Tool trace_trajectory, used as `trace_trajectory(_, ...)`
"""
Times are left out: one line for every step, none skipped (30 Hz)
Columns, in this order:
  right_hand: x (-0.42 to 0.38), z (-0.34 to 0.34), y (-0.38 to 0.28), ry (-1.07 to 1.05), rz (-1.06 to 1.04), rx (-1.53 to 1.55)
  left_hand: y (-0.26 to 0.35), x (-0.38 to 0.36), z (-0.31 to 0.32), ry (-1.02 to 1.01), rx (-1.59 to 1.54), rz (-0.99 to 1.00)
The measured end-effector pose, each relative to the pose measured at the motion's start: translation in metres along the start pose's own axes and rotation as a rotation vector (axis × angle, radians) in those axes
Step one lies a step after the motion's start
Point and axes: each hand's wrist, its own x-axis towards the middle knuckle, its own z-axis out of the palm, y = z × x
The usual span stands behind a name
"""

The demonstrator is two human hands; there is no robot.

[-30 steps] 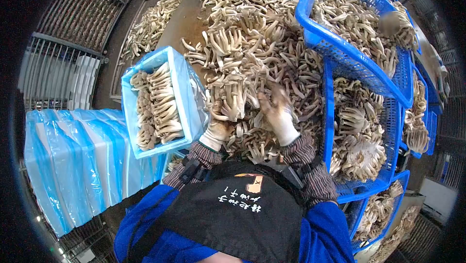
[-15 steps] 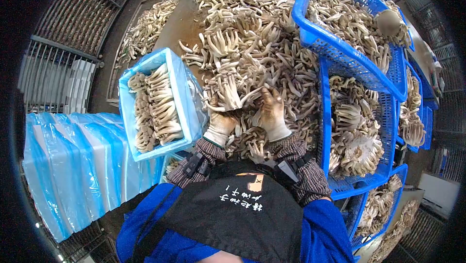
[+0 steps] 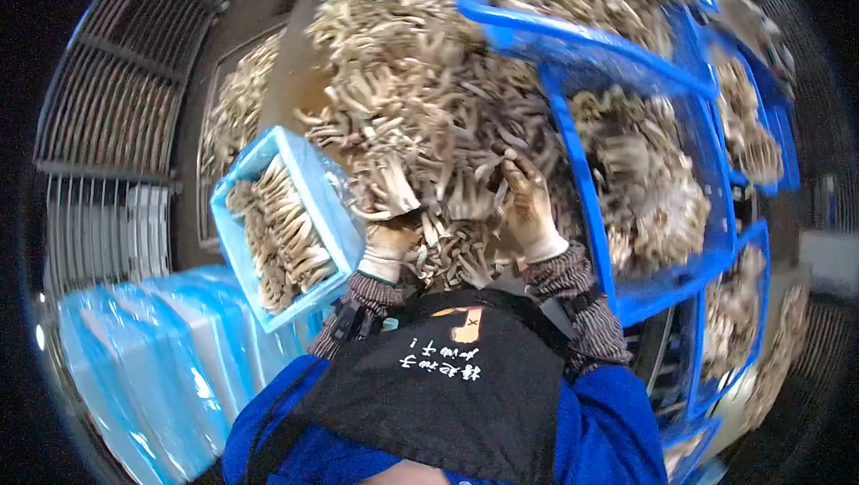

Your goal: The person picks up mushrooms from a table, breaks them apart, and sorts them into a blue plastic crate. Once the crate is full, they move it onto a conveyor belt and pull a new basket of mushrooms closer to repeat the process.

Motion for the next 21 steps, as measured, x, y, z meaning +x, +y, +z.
trace_trajectory(-0.026,-0.004,-0.024,0.031,0.123,0.209,0.000,-0.014,0.033,-0.089,0.488,0.016)
trace_trajectory(-0.054,0.001,-0.045,0.127,0.187,0.407,-0.001,-0.010,0.030,-0.063,0.520,0.082)
trace_trajectory(-0.083,-0.013,-0.051,0.140,0.161,0.433,0.001,-0.004,0.021,-0.007,0.586,0.146)
trace_trajectory(-0.109,-0.037,-0.037,0.127,0.136,0.454,0.006,0.001,0.014,0.065,0.731,0.202)
trace_trajectory(-0.138,-0.061,-0.017,0.110,0.115,0.474,0.012,0.007,0.008,0.147,0.905,0.239)
trace_trajectory(-0.167,-0.065,-0.008,0.274,0.119,0.580,0.012,0.010,-0.002,0.254,1.117,0.232)
trace_trajectory(-0.194,-0.066,0.004,0.414,0.119,0.695,0.012,0.014,-0.006,0.354,1.335,0.219)
trace_trajectory(-0.230,-0.086,0.039,0.460,0.205,0.659,0.011,0.016,-0.006,0.438,1.531,0.183)
trace_trajectory(-0.270,-0.099,0.059,0.431,0.062,0.569,0.005,0.022,0.000,0.534,2.008,0.211)
trace_trajectory(-0.299,-0.101,0.079,0.703,0.107,0.634,-0.007,0.021,0.029,0.571,2.150,0.234)
trace_trajectory(-0.324,-0.102,0.095,0.966,0.155,0.694,-0.009,0.020,0.054,0.600,2.296,0.243)
trace_trajectory(-0.350,-0.107,0.105,1.131,0.149,0.724,0.001,0.021,0.050,0.638,2.281,0.256)
trace_trajectory(-0.383,-0.110,0.115,1.284,0.124,0.754,0.009,0.019,0.035,0.626,1.749,0.354)
trace_trajectory(-0.411,-0.121,0.130,1.432,0.119,0.793,0.018,0.019,0.024,0.568,1.221,0.453)
trace_trajectory(-0.448,-0.134,0.154,1.576,0.112,0.831,0.023,0.019,0.018,0.483,0.697,0.523)
trace_trajectory(-0.542,-0.163,0.228,1.420,0.157,0.673,0.015,0.019,0.042,0.410,0.815,0.614)
trace_trajectory(-0.628,-0.188,0.293,1.274,0.179,0.506,0.030,0.020,0.021,0.416,0.814,0.624)
trace_trajectory(-0.636,-0.185,0.272,1.479,0.463,0.114,0.053,0.022,-0.018,0.498,0.713,0.663)
trace_trajectory(-0.642,-0.178,0.248,1.406,0.840,-0.438,0.058,0.021,-0.040,0.569,0.624,0.693)
trace_trajectory(-0.649,-0.175,0.231,1.246,0.991,-0.744,0.029,-0.006,0.060,0.034,0.422,0.642)
trace_trajectory(-0.641,-0.177,0.221,1.113,0.962,-0.888,0.036,-0.010,0.050,0.115,0.441,0.653)
